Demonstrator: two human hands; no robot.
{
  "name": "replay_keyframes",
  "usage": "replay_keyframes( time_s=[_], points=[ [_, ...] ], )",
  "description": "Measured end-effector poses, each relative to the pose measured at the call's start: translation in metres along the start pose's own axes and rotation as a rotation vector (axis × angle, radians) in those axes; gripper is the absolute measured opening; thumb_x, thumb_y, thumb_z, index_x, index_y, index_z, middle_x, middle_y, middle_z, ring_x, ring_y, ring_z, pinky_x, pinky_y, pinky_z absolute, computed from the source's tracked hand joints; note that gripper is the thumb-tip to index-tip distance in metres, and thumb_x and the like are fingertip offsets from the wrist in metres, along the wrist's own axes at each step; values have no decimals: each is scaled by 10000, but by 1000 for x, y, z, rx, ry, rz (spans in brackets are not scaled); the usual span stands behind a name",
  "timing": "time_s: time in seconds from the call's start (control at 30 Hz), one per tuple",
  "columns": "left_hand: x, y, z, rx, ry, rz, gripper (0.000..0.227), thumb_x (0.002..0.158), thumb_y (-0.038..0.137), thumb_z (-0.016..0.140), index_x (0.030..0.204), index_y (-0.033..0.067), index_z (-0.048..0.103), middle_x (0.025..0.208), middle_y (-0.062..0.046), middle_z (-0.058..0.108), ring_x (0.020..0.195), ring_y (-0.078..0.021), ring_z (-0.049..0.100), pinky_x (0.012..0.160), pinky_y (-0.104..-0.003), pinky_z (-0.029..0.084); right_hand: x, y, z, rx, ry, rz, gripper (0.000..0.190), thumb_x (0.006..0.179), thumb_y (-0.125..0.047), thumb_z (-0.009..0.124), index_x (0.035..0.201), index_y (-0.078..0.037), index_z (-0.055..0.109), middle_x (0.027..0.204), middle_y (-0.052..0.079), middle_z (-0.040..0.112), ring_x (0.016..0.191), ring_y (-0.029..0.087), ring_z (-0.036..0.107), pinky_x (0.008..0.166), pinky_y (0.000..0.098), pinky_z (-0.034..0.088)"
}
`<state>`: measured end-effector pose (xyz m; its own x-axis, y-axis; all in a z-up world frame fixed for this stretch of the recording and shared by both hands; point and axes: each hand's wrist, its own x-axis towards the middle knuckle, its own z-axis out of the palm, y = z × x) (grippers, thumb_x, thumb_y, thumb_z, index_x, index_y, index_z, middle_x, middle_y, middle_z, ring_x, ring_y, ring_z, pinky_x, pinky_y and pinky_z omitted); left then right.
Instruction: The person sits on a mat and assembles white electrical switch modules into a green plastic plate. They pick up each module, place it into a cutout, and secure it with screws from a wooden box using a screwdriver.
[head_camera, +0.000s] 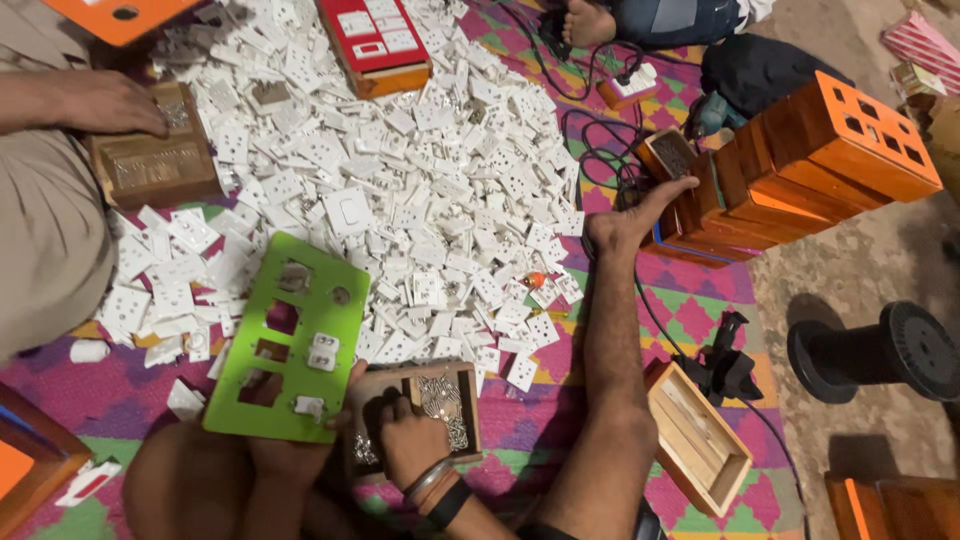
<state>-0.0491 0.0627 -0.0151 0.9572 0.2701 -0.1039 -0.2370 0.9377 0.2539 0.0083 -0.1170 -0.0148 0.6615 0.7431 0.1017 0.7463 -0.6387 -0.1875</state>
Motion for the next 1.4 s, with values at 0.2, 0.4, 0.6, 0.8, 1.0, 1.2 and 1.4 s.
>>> replay_keyframes(
  time_s=[0.2,0.4,0.6,0.8,1.0,1.2,1.4],
  points=[
    [6,-10,-8,17,68,-14,573,1013,403,528,1482,76,490,1489,-147,549,1471,-505,355,638,-331,478,5,-13,41,-27,-110,-2,118,911,-138,653,961,-37,688,873,162,679,656,304,705,513,419,559],
    [8,-18,-11,11,103,-23,551,973,387,523,1450,114,489,1515,-127,511,1476,-485,318,611,-326,474,-11,-10,49,14,-14,21,110,874,-154,665,935,-75,712,835,130,698,668,296,714,525,416,569],
    [4,-21,-6,31,71,-28,537,991,381,519,1450,106,478,1526,-118,502,1499,-463,313,620,-326,464,1,-13,45,-23,-315,102,152,912,-218,686,957,-84,741,855,137,711,754,292,727,583,426,577],
    [2,-24,-17,15,45,-26,533,1015,409,511,1450,102,479,1510,-139,512,1470,-480,333,617,-333,473,-7,-17,40,175,-79,41,332,826,-118,716,1155,-152,751,830,151,708,696,332,715,569,459,565],
    [8,-29,-33,-53,226,-21,612,943,614,459,1343,169,589,1303,-87,626,1186,-311,524,666,-476,568,-15,13,33,427,27,98,275,698,-67,766,964,-137,767,918,154,746,818,335,722,696,441,588],
    [-2,-32,-24,-112,40,-90,444,1017,430,522,1314,106,583,1274,-84,667,1191,-287,658,673,-351,494,-12,34,3,1376,73,400,99,863,-3,740,929,-40,805,822,16,753,598,92,644,520,266,506],
    [-9,-31,12,-80,-17,-129,489,1026,434,533,1368,86,566,1307,-131,662,1213,-308,604,652,-339,478,33,38,-28,1507,238,456,85,978,-46,760,923,18,747,738,33,664,566,74,540,508,221,393]
  ],
)
